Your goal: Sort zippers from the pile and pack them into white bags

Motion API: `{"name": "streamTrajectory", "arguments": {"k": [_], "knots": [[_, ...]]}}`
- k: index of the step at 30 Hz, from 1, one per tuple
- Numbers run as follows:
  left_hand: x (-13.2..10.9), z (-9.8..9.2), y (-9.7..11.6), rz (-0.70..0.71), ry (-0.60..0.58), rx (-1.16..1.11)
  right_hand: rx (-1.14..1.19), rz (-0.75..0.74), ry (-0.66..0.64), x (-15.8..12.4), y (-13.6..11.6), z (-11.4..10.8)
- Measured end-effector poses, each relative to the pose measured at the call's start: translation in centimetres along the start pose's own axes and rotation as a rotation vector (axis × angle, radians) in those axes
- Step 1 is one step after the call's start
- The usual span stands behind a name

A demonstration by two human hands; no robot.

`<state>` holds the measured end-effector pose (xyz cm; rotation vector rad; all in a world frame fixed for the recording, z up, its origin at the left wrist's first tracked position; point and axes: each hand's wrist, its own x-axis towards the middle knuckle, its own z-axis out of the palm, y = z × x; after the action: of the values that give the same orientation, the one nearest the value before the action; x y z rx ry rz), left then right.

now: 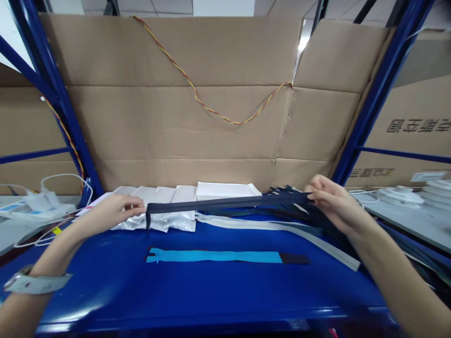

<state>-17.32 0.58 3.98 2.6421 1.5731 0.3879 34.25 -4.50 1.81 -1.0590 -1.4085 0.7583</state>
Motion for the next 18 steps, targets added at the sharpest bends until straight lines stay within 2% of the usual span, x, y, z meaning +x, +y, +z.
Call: {"name": "streamTrajectory", "arguments": {"k": [3, 6, 8, 11, 14, 16, 18], "knots": [[-1.1, -0.4, -1.4, -0.034, -0.084, 0.001, -0.041, 0.065, 0.043, -1.2, 1.5, -2.6], [-1.8, -1.0, -0.7, -0.067, -0.151, -0.048, -0.126, 0.089, 0.068, -2.3, 2.4, -4.0], [-2.2, -1.2, 0.0, -0.09, -0.177, -0.083, -0.183, 0.086, 0.038, -2.8, 2.8, -4.5], [-3.0, -0.6, 0.3, -0.105, -0.276, -0.146, -0.299, 0.122, -0.14, -3.2, 3.6, -5.2], [-3.7, 0.9, -0.7, -0.175, -0.416, -0.214, -0.51, 0.18, -0.373, -3.1, 4.8, -6.2], [-3.8, 1.5, -1.4, -0.214, -0.377, -0.194, -0.713, 0.167, -0.411, -2.5, 5.4, -6.5], [-3.2, 1.4, -1.2, -0.213, -0.226, -0.113, -0.895, 0.102, -0.345, -1.3, 5.4, -5.5]]}}
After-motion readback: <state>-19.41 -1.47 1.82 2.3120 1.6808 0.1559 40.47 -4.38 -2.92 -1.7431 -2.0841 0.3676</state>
